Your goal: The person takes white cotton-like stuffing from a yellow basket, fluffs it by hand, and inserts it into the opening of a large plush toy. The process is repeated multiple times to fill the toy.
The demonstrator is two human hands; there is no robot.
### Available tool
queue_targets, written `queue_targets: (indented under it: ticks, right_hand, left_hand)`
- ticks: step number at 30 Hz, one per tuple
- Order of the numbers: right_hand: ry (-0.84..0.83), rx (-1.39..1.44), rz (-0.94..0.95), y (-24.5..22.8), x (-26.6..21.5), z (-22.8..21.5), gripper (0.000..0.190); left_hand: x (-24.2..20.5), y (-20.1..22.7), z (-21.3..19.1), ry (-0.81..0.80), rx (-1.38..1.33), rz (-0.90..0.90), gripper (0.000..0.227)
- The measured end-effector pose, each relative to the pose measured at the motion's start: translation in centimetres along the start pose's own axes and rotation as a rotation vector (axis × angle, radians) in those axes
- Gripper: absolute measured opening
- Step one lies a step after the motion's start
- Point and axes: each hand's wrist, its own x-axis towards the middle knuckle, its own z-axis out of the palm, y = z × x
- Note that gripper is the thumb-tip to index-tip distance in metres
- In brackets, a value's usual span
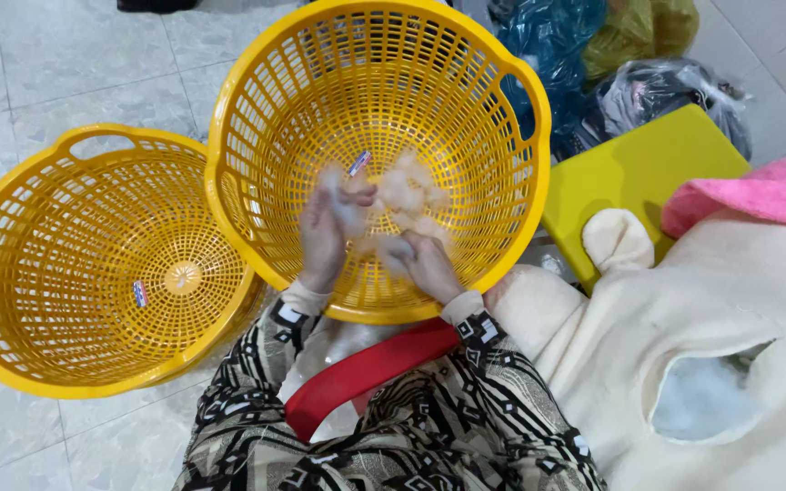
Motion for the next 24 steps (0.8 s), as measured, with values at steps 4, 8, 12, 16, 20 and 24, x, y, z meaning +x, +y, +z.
queue_targets:
  ticks: [4,8,12,16,20,24]
  right_hand:
    - [0.099,0.102,0.078,0.9,0.4,0.0,0.034]
    - [0.230,0.224,0.124,1.2,0.0,0.3,0.040]
    - [0.214,0.256,0.143,2.7,0.3,0.4,0.038]
    - [0.234,0.347,0.155,5.6,0.1,1.5,0.037]
    - [0.174,0.645,0.248,6.7,-1.9,2.6,0.044]
    - [0.184,0.578,0.001,4.9,-0.6,1.0,0.044]
  left_hand:
    - [3.6,5.4,-1.5,0.049,0.249,0.817,0.023]
    - [11.2,4.1,-3.2,-0.311,1.358,0.846,0.015]
    - [10.4,-1.5,-3.9,-0.581,2.123,0.034,0.085]
    - [4.9,-3.6,-3.2,-0.714,1.504,-0.252,0.093]
    - [-1.6,-4.3,-0.2,-0.715,0.741,-0.217,0.106]
    - [-3.0,-6.7,1.0,-0.463,0.530,-0.270,0.099]
